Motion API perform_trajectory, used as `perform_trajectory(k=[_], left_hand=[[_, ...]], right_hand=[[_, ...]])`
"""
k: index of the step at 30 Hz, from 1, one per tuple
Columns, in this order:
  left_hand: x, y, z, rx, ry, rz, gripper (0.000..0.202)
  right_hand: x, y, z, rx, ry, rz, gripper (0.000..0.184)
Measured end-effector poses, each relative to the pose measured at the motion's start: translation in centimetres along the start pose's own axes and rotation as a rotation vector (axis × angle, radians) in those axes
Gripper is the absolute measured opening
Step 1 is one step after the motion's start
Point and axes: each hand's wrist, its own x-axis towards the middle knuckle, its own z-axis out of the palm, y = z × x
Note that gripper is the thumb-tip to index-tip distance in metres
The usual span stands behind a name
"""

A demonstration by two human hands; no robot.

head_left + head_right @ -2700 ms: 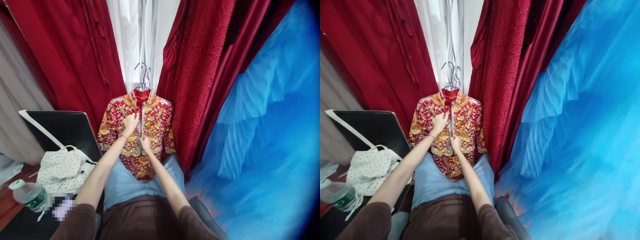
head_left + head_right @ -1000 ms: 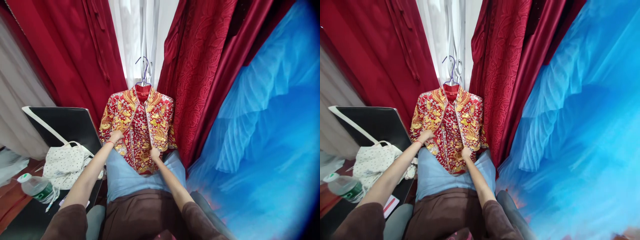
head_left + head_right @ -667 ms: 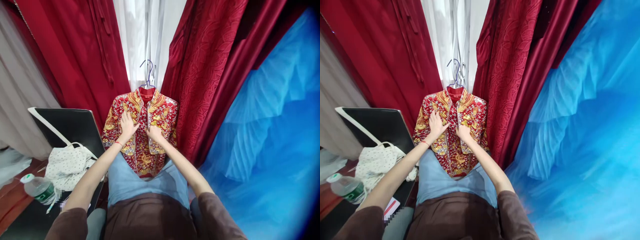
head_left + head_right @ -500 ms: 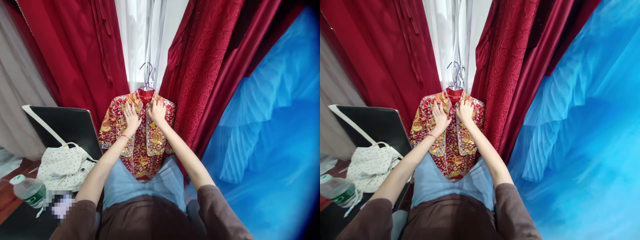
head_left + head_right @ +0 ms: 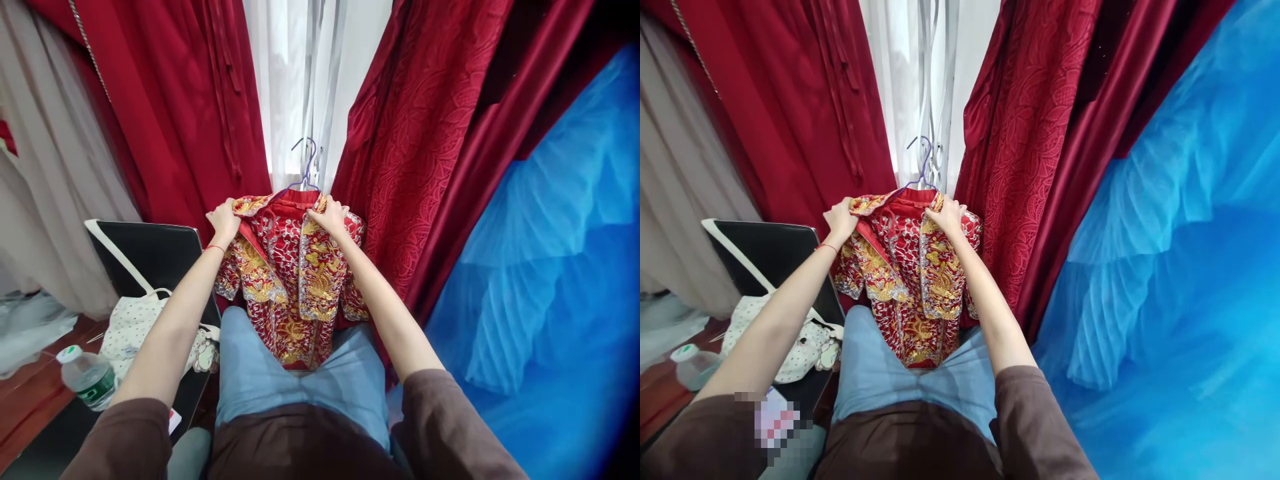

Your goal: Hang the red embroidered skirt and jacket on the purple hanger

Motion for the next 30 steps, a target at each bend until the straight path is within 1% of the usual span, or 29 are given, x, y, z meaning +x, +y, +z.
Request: perform_trajectory(k=[2, 5, 8, 11, 12, 13, 15, 16, 17, 18, 20, 22, 24, 26, 28, 30], left_hand=[[1.0, -0.2, -0.9, -0.036, 0.035, -0.005, 0.036], [2.1, -0.6, -1.9, -0.066, 0.075, -0.048, 0.031], [2.8, -1.0, -2.5, 0.004, 0.091, -0.076, 0.033], [2.9, -0.8, -2.9, 0.043, 0.079, -0.058, 0.038], [2.9, -0.6, -3.0, 0.044, 0.099, -0.045, 0.038], [2.9, -0.3, -3.0, 0.048, 0.143, -0.028, 0.038], [3.0, 0.2, -3.1, 0.062, 0.258, 0.016, 0.037], [3.1, 0.4, -3.1, 0.066, 0.290, 0.030, 0.037], [3.3, 0.6, -3.1, 0.065, 0.285, 0.034, 0.037], [3.5, 0.8, -3.0, 0.057, 0.245, 0.023, 0.037], [4.1, 1.0, -2.6, 0.019, 0.113, -0.033, 0.037], [4.5, 1.1, -1.9, -0.044, 0.015, -0.087, 0.035], [4.7, 1.5, -1.1, -0.136, -0.079, -0.080, 0.034], [4.6, 2.3, -0.4, -0.251, -0.202, 0.018, 0.040], [4.2, 3.6, -0.1, -0.338, -0.316, 0.184, 0.052], [3.4, 5.2, -0.1, -0.340, -0.358, 0.362, 0.061]], right_hand=[[0.1, 0.3, -0.4, 0.020, -0.010, -0.015, 0.054], [0.2, 0.9, -1.0, 0.053, -0.051, -0.045, 0.052], [0.2, 1.2, -1.6, 0.086, -0.086, -0.077, 0.050], [0.0, 1.3, -2.1, 0.113, -0.094, -0.099, 0.049], [0.0, 1.3, -2.3, 0.120, -0.094, -0.104, 0.048], [0.0, 1.4, -2.5, 0.127, -0.095, -0.109, 0.048], [0.0, 1.5, -2.9, 0.143, -0.106, -0.121, 0.047], [0.0, 1.6, -3.0, 0.149, -0.113, -0.125, 0.046], [0.0, 1.8, -3.2, 0.153, -0.121, -0.126, 0.045], [0.1, 1.9, -3.4, 0.157, -0.127, -0.126, 0.043], [0.2, 2.2, -3.6, 0.163, -0.127, -0.123, 0.041], [0.3, 2.4, -3.6, 0.172, -0.128, -0.129, 0.040], [0.4, 2.5, -3.5, 0.184, -0.140, -0.138, 0.040], [0.4, 2.5, -3.4, 0.191, -0.158, -0.148, 0.040], [0.4, 2.5, -3.4, 0.195, -0.165, -0.147, 0.040], [0.4, 2.4, -3.4, 0.197, -0.159, -0.138, 0.041]])
